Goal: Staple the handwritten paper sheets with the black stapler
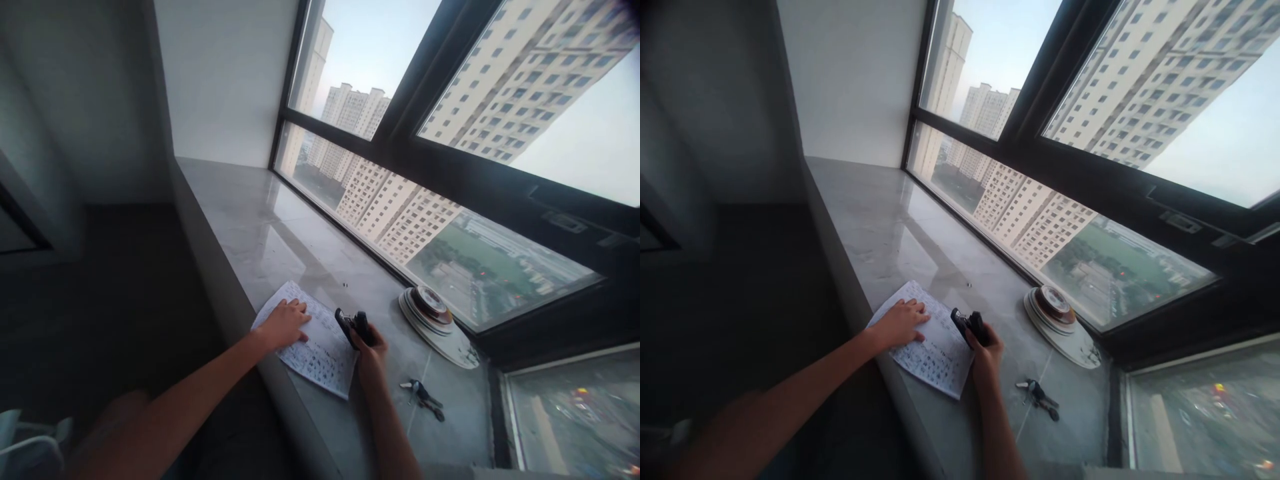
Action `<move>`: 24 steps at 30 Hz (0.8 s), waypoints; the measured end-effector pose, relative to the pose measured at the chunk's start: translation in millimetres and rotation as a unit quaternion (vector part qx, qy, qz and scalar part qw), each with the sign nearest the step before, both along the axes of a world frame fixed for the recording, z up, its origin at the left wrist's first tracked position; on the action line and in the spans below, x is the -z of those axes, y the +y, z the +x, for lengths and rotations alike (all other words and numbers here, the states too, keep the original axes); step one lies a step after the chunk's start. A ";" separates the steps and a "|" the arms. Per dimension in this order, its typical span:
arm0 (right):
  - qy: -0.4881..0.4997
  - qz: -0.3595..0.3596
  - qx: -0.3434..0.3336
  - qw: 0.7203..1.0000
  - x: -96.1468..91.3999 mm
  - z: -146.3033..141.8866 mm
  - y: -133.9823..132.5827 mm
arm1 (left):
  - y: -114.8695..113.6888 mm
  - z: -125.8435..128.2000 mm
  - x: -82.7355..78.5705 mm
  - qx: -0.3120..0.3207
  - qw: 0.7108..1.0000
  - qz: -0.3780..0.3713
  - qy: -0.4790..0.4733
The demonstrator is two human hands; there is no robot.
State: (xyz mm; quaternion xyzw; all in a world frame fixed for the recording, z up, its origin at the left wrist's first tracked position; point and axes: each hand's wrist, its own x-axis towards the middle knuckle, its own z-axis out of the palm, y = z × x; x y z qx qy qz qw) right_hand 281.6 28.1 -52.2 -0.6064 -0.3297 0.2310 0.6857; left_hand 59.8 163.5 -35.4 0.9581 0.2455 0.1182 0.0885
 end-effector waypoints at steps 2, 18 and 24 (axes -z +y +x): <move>-0.013 0.002 0.014 1.000 -1.2 -1.9 -1.5 | -0.2 1.5 -1.6 -0.008 1.000 0.000 -0.001; -0.290 -0.247 0.212 0.900 -20.3 33.8 -25.7 | -11.4 5.5 -5.3 -0.031 0.999 -0.028 -0.010; -0.333 -0.350 0.161 0.860 -18.0 43.5 -27.3 | -6.8 0.9 0.7 -0.016 0.999 -0.042 -0.011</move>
